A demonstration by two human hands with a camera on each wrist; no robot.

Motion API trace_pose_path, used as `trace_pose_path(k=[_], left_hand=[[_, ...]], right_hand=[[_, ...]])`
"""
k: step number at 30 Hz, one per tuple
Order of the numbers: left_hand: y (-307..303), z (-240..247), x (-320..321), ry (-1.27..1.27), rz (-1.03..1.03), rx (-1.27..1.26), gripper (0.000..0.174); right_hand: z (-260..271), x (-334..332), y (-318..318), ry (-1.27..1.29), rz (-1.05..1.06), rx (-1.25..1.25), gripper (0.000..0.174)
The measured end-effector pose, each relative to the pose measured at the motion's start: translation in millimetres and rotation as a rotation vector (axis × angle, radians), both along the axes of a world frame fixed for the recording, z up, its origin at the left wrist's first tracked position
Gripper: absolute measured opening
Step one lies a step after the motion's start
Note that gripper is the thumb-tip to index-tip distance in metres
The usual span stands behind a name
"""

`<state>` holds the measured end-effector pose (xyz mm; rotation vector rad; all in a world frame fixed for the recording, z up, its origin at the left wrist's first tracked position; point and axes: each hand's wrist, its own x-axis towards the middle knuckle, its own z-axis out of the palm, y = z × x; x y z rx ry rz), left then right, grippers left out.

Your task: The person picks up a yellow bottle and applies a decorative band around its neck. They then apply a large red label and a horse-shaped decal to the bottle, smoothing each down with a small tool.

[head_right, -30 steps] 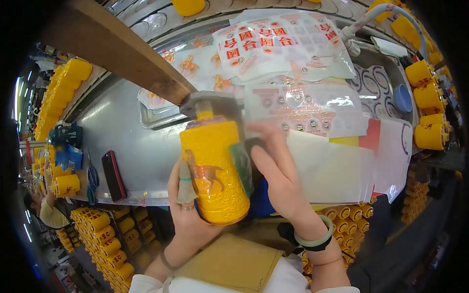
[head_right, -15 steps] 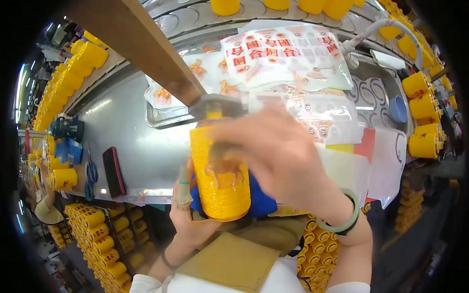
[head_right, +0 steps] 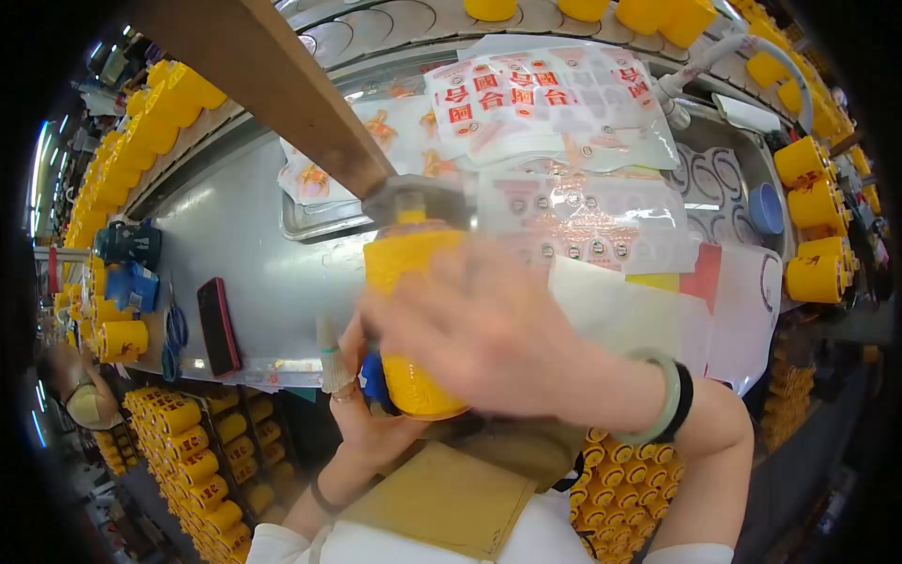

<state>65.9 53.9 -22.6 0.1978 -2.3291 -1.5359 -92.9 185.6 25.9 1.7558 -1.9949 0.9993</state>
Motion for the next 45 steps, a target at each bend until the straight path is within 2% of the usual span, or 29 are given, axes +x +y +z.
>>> trace_pose_path(k=[1, 3, 4, 5, 7, 9, 11, 12, 14, 16, 17, 19, 21, 22, 24, 25, 27, 29, 30, 31, 33, 34, 36, 38, 40, 42, 43, 44, 45], left_hand=[[0.3, 0.3, -0.2, 0.001, -0.005, -0.002, 0.119], [-0.3, -0.2, -0.6, -0.006, 0.031, -0.056, 0.123], [-0.9, -0.6, 0.7, -0.006, 0.031, -0.059, 0.123], [-1.7, -1.5, 3.2, -0.022, 0.032, -0.083, 0.124], [-6.9, -10.9, 7.8, -0.04, 0.031, -0.109, 0.124], [-16.2, -30.4, 11.4, -0.148, 0.003, 0.059, 0.123], [-20.0, -26.7, 9.7, -0.146, -0.036, 0.047, 0.121], [-19.8, -24.3, 10.5, -0.142, -0.076, 0.034, 0.119], [-19.5, -21.1, 9.3, -0.115, -0.079, -0.012, 0.119], [-19.8, -20.9, 6.5, -0.085, -0.086, -0.012, 0.119], [-20.5, -22.5, 6.6, -0.085, -0.084, -0.013, 0.119], [-22.3, -25.7, 7.1, -0.061, -0.112, 0.015, 0.104], [-23.8, -25.9, 8.8, -0.09, -0.13, 0.031, 0.109], [-23.6, -25.7, 9.4, -0.12, -0.151, 0.048, 0.114], [-16.9, -12.0, 5.9, -0.087, -0.082, -0.055, 0.114], [-12.6, -7.2, 3.1, -0.047, -0.009, -0.163, 0.113], [-7.1, -6.6, -0.5, -0.004, 0.018, -0.21, 0.109], [-4.7, 2.9, -2.4, 0.0, -0.039, -0.329, 0.101], [-1.3, 12.6, -2.9, -0.12, -0.018, -0.31, 0.095], [-0.4, 19.7, -4.6, -0.122, -0.017, -0.312, 0.095], [0.2, 29.5, -8.0, -0.128, -0.068, -0.624, 0.084], [1.6, 31.7, -8.5, -0.131, -0.065, -0.625, 0.084], [6.9, 33.8, -10.2, -0.154, -0.056, -0.765, 0.071], [12.2, 34.0, -10.4, -0.188, -0.041, -0.757, 0.071], [10.9, 32.6, -10.2, -0.219, -0.026, -0.746, 0.07], [3.3, 22.6, -7.2, -0.045, -0.048, -0.692, 0.081], [2.1, 14.5, -4.8, -0.045, -0.047, -0.691, 0.081], [1.2, 4.8, -0.6, -0.053, -0.011, -0.5, 0.088], [0.3, -1.3, 2.7, -0.061, 0.025, -0.309, 0.094]], right_hand=[[-2.0, -14.4, -5.2, 0.006, -0.178, -0.002, 0.033], [13.7, -37.5, -7.3, 0.162, -0.229, 0.007, 0.033], [14.6, -40.8, -8.9, 0.307, -0.242, -0.108, 0.034], [6.9, -37.3, -8.3, 0.306, -0.243, -0.111, 0.034], [-15.1, -19.3, 0.0, 0.291, -0.078, -0.124, 0.027], [-21.3, 10.2, 17.5, 0.191, 0.228, -0.074, 0.031], [-14.7, 22.3, 19.9, 0.092, 0.242, -0.108, 0.018], [-18.1, 15.2, 19.0, 0.083, 0.242, -0.108, 0.018], [-24.5, -18.3, 12.0, 0.002, -0.096, -0.089, 0.035], [-15.4, -27.0, 13.7, 0.095, -0.149, -0.136, 0.033], [-22.9, -22.2, 19.0, 0.18, -0.133, -0.119, 0.029], [-38.6, 3.2, 25.0, 0.02, 0.173, -0.165, 0.024], [-31.0, 32.9, 31.4, 0.198, 0.325, -0.186, 0.01], [-27.7, 34.2, 34.3, 0.195, 0.322, -0.184, 0.01], [-22.9, 34.7, 42.7, -0.083, 0.214, -0.161, 0.016], [-22.6, 30.7, 47.1, -0.082, 0.213, -0.16, 0.016], [-23.9, 20.5, 55.0, -0.549, -0.143, -0.194, 0.03], [-39.8, 29.7, 59.0, -0.601, -0.402, -0.37, 0.044], [-40.5, 26.4, 59.8, -0.549, -0.428, -0.366, 0.045], [-40.9, 26.9, 60.1, -0.551, -0.427, -0.367, 0.045], [-41.7, 28.9, 60.3, -0.705, -0.466, -0.377, 0.04], [-42.2, 30.0, 55.8, -0.746, -0.468, -0.411, 0.034], [-44.0, 31.4, 52.4, -0.772, -0.493, -0.398, 0.032], [-43.4, 34.3, 47.7, -0.796, -0.521, -0.387, 0.03], [-39.6, 37.6, 40.4, -0.942, -0.535, -0.429, 0.028], [-34.3, 43.7, 36.9, -0.984, -0.507, -0.401, 0.029], [-32.8, 46.3, 33.9, -1.028, -0.48, -0.374, 0.029], [-35.2, 48.9, 28.7, -0.996, -0.448, -0.385, 0.028], [-27.3, 55.4, 27.6, -1.085, -0.47, -0.308, 0.026]])
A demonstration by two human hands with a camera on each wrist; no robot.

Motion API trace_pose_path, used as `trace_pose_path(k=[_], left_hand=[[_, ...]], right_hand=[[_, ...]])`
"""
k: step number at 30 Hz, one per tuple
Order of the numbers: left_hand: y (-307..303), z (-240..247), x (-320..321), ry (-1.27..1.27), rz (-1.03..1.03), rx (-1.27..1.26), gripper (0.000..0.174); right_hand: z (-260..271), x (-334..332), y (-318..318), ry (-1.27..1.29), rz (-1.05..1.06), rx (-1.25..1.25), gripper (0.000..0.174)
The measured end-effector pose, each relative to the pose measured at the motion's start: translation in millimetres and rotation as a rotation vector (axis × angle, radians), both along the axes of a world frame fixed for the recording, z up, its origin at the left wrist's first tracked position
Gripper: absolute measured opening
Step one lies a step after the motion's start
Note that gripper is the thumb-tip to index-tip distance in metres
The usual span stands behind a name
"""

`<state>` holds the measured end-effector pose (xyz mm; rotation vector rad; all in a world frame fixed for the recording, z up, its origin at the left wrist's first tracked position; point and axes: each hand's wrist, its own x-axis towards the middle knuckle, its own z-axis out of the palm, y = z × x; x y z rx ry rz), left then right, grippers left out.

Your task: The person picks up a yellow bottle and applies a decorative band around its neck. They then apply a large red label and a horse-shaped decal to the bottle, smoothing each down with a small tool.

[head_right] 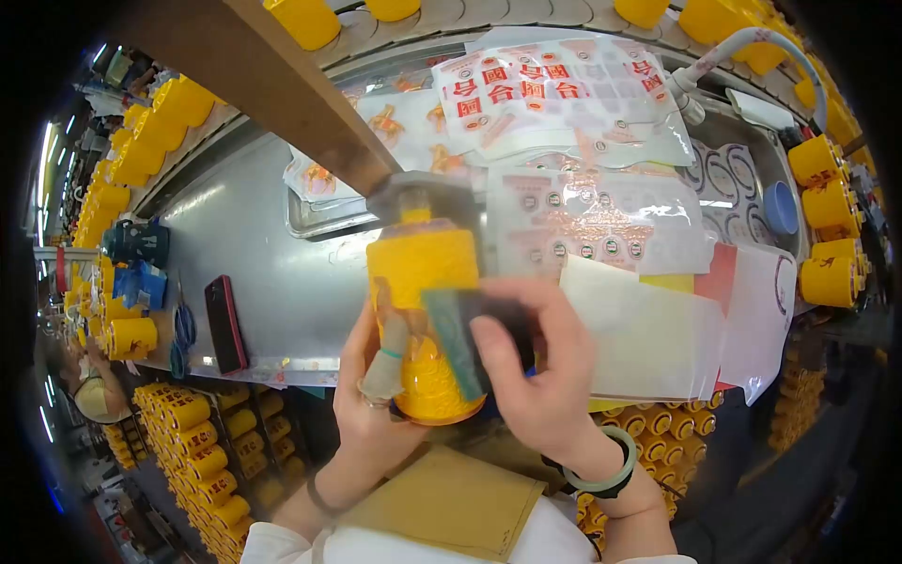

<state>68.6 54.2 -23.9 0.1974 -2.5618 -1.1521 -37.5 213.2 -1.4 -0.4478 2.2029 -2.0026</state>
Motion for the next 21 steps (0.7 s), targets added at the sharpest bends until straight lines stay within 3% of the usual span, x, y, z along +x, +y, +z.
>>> trace_pose_path(k=[2, 4, 6, 10, 12, 14, 15, 16, 19, 21], left_hand=[[-3.4, -4.1, 0.4, 0.023, 0.0, -0.006, 0.103], [-3.3, -8.9, -0.1, 0.1, 0.002, 0.087, 0.109], [-2.9, -16.7, 3.9, 0.064, 0.023, 0.185, 0.109], [-4.9, -17.1, 8.7, -0.009, 0.032, 0.278, 0.107], [-6.9, -15.1, 7.4, 0.054, 0.015, 0.222, 0.105], [-5.6, -10.3, 7.0, 0.115, -0.005, 0.164, 0.103], [-3.7, -6.4, 7.4, 0.119, 0.012, 0.164, 0.102], [-2.3, -4.2, 7.2, 0.125, 0.027, 0.164, 0.101], [-0.5, -5.1, 7.6, 0.124, 0.066, 0.189, 0.103], [-0.8, -5.4, 7.1, 0.131, 0.06, 0.206, 0.102]], right_hand=[[-7.6, 1.6, -3.6, 0.115, 0.061, 0.069, 0.024], [-4.0, -1.7, -2.5, 0.028, 0.042, 0.104, 0.025], [-3.1, -21.3, 0.7, 0.335, -0.008, 0.259, 0.025], [12.0, -56.6, 3.3, 0.637, -0.051, 0.366, 0.034], [28.5, -52.8, -2.5, 0.635, -0.045, 0.319, 0.036], [41.6, -44.8, -6.9, 0.375, 0.35, 0.229, 0.036], [48.3, -51.5, -13.3, 0.62, 0.496, 0.384, 0.035], [48.1, -59.3, -18.9, 0.626, 0.491, 0.389, 0.035], [38.4, -93.2, -31.9, 1.02, 0.223, 0.375, 0.031], [37.0, -87.3, -25.1, 1.135, 0.293, 0.373, 0.027]])
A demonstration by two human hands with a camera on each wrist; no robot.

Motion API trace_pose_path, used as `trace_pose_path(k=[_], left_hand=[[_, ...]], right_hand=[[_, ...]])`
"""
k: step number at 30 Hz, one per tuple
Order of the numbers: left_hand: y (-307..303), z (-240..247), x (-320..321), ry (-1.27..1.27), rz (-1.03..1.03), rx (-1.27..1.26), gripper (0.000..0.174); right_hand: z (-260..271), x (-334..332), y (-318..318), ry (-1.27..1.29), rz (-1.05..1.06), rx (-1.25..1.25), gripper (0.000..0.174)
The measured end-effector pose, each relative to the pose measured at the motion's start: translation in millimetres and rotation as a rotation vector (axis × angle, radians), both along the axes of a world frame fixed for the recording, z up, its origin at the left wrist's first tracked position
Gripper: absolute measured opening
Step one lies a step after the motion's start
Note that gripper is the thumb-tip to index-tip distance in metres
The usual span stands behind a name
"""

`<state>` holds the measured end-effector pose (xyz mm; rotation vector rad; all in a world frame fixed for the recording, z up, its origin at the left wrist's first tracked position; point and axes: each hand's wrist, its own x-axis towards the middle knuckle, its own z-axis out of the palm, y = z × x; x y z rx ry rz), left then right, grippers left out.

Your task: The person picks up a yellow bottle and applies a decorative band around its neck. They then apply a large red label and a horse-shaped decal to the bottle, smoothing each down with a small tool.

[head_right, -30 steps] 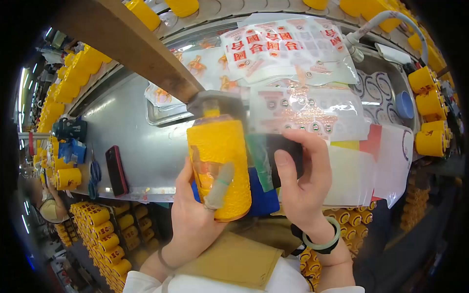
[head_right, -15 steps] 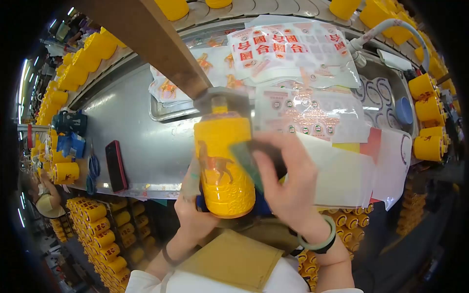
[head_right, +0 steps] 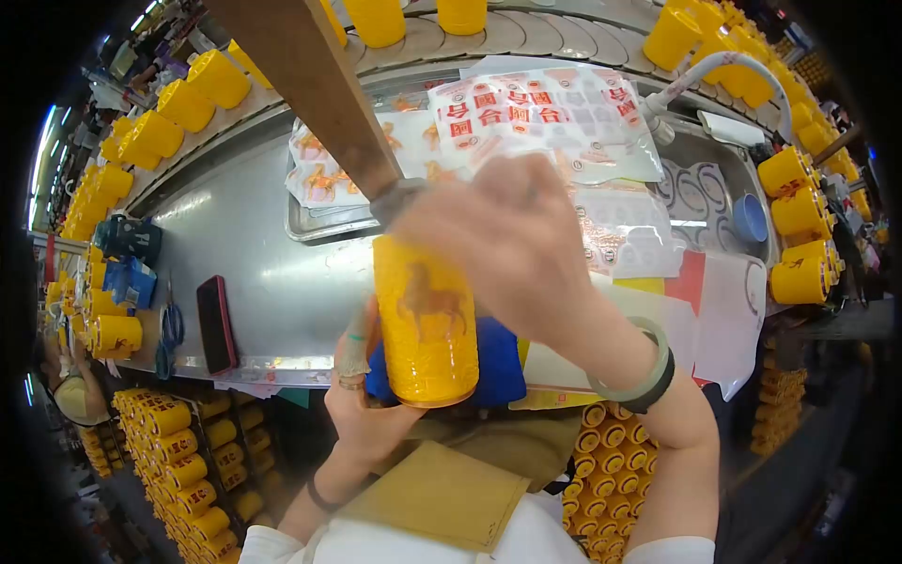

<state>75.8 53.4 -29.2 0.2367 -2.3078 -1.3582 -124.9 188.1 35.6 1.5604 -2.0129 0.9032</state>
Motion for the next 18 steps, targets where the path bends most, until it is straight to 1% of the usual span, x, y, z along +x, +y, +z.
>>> trace_pose_path(k=[1, 2, 3, 4, 5, 7, 8, 9, 11, 12, 13, 15, 16, 17, 18], left_hand=[[-0.4, -0.6, 0.4, -0.001, -0.007, 0.016, 0.1], [-0.7, -2.1, 1.0, 0.003, -0.008, 0.015, 0.1], [-0.8, -5.2, 1.3, 0.007, -0.012, 0.08, 0.1], [0.3, -9.8, -0.3, 0.014, -0.021, 0.149, 0.099], [0.7, -16.5, -0.1, -0.141, 0.02, 0.392, 0.101], [-3.1, -14.3, 2.0, -0.024, -0.091, 0.287, 0.103], [-5.1, -12.6, 3.1, -0.057, -0.116, 0.244, 0.104], [-6.0, -14.3, 4.9, -0.049, -0.135, 0.25, 0.104], [-7.3, -17.8, 6.6, -0.077, -0.108, 0.259, 0.104], [-7.3, -16.3, 4.1, -0.083, -0.127, 0.347, 0.104], [-5.1, -14.8, 1.2, -0.08, -0.137, 0.351, 0.104], [-0.2, -11.3, -2.8, -0.091, -0.151, 0.389, 0.103], [-5.5, -9.0, -2.3, -0.138, -0.136, -0.104, 0.102], [-4.5, -11.8, -2.5, -0.135, -0.142, -0.105, 0.102], [-3.1, -14.7, -4.9, -0.094, -0.104, -0.141, 0.102]], right_hand=[[-3.5, 6.6, 6.2, 0.093, 0.08, 0.028, 0.024], [-41.0, 18.1, 17.6, 0.278, 0.142, 0.098, 0.023], [-26.6, 37.2, 20.0, 0.126, 0.315, 0.036, 0.027], [-22.2, 53.1, 25.0, 0.065, 0.403, 0.034, 0.028], [-19.1, 61.4, 28.9, 0.003, 0.487, 0.038, 0.03], [-26.9, 52.2, 25.3, -0.16, 0.326, -0.095, 0.031], [-31.4, 42.2, 29.5, -0.142, 0.178, -0.072, 0.031], [-35.6, 40.5, 33.2, -0.131, 0.16, -0.065, 0.031], [-43.9, 36.0, 33.9, -0.012, 0.093, -0.07, 0.033], [-51.1, 48.6, 37.2, -0.033, 0.202, -0.096, 0.031], [-42.4, 59.6, 36.1, 0.003, 0.263, -0.138, 0.03], [-38.1, 71.9, 43.2, -0.128, 0.347, -0.131, 0.031], [-27.5, 67.7, 48.2, -0.275, 0.326, -0.085, 0.027], [-28.1, 67.9, 52.1, -0.273, 0.32, -0.086, 0.027], [-29.6, 68.1, 55.1, -0.579, 0.183, -0.133, 0.023]])
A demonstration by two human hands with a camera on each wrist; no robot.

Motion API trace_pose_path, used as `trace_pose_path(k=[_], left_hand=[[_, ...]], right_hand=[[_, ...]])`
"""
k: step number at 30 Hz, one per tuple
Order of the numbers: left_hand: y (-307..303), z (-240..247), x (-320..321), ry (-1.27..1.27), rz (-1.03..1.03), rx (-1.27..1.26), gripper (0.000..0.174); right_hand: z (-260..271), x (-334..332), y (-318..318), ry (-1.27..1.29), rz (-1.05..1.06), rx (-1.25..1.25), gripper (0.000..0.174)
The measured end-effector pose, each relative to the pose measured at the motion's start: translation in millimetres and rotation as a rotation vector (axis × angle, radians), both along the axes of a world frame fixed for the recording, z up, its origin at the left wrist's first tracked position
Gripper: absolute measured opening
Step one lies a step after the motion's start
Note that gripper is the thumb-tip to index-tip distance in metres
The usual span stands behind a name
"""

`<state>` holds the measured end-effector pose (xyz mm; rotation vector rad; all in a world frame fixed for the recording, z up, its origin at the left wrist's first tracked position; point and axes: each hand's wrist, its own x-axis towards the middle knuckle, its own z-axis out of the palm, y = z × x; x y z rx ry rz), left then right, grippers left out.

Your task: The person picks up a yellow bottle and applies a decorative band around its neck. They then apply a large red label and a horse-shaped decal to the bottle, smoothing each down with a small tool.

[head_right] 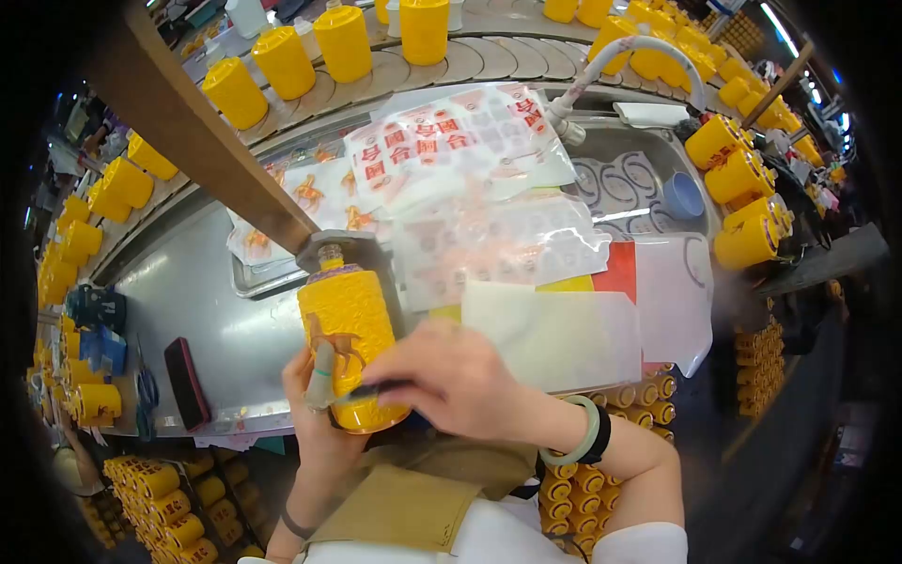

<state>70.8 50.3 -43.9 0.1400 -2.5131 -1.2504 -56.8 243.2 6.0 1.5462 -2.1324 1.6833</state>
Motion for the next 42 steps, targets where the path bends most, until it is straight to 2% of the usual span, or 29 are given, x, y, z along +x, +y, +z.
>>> trace_pose_path(k=[1, 2, 3, 6, 9, 11, 13, 14, 17, 20, 24, 27, 29, 30, 31, 33, 35, 36, 37, 39, 42], left_hand=[[1.5, 0.5, -4.4, 0.049, 0.035, -0.034, 0.102], [4.1, 7.7, -5.0, 0.035, 0.075, 0.064, 0.104], [3.0, 5.2, -5.1, 0.04, 0.075, 0.064, 0.104], [-1.2, -2.0, -0.4, 0.055, 0.088, 0.071, 0.104], [0.5, 5.7, 0.6, 0.037, 0.11, 0.112, 0.104], [2.9, 17.1, 0.5, 0.077, 0.099, -0.123, 0.105], [4.6, 14.9, 1.0, 0.07, 0.107, -0.1, 0.104], [4.4, 13.2, 1.2, 0.067, 0.122, -0.081, 0.104], [0.2, 3.8, 2.7, 0.061, 0.12, 0.037, 0.103], [1.4, 3.9, 2.3, 0.074, 0.117, 0.049, 0.1], [1.5, 0.7, 5.0, 0.085, 0.126, 0.074, 0.101], [0.7, -3.9, 4.8, 0.059, 0.095, 0.001, 0.103], [0.8, -9.1, 4.7, 0.035, 0.144, 0.053, 0.104], [5.4, -7.8, 3.1, 0.061, 0.15, 0.121, 0.103], [4.2, -6.0, 3.5, 0.042, 0.134, 0.067, 0.106], [10.7, -1.7, 0.0, 0.069, 0.096, 0.24, 0.109], [10.8, -6.1, -2.2, 0.085, 0.078, 0.254, 0.11], [9.5, -7.9, -2.4, 0.101, 0.08, 0.261, 0.112], [7.5, -7.5, -0.8, 0.095, 0.076, 0.261, 0.112], [3.3, -3.3, 1.7, 0.038, 0.093, 0.067, 0.115], [5.7, -0.6, -2.2, 0.037, 0.089, 0.12, 0.119]], right_hand=[[-0.3, -0.5, 3.2, -0.312, -0.119, 0.018, 0.02], [4.1, -0.5, 7.2, -0.4, -0.18, 0.006, 0.018], [2.6, -1.4, 10.2, -0.396, -0.179, 0.005, 0.018], [-7.4, -2.2, 21.0, -0.641, -0.193, -0.039, 0.028], [-1.1, -2.6, 32.4, -0.516, -0.181, 0.102, 0.032], [3.0, -0.9, 37.0, -0.474, -0.208, 0.155, 0.034], [4.8, 1.4, 40.7, -0.389, -0.25, 0.257, 0.038], [1.7, 1.5, 42.0, -0.363, -0.276, 0.273, 0.029], [-5.1, -3.9, 50.9, -0.36, -0.288, 0.339, 0.022], [-5.7, -9.5, 54.2, -0.317, -0.308, 0.33, 0.014], [-4.2, -25.3, 53.2, -0.257, -0.331, 0.416, 0.01], [-8.0, -36.4, 53.1, -0.161, -0.322, 0.433, 0.009], [-3.7, -33.6, 56.2, -0.171, -0.382, 0.471, 0.011], [-10.8, -33.0, 59.1, -0.188, -0.363, 0.466, 0.017], [-14.2, -32.8, 62.9, -0.204, -0.336, 0.456, 0.024], [-13.9, -32.3, 76.2, -0.255, -0.374, 0.487, 0.028], [-30.0, -34.1, 99.9, -0.242, -0.508, 0.558, 0.026], [-41.1, -33.5, 113.6, -0.153, -0.598, 0.576, 0.015], [-40.2, -32.3, 126.5, -0.159, -0.601, 0.577, 0.015], [-36.2, -34.0, 157.5, -0.145, -0.77, 0.709, 0.022], [-49.7, -39.6, 232.6, -0.215, -1.088, 0.784, 0.024]])
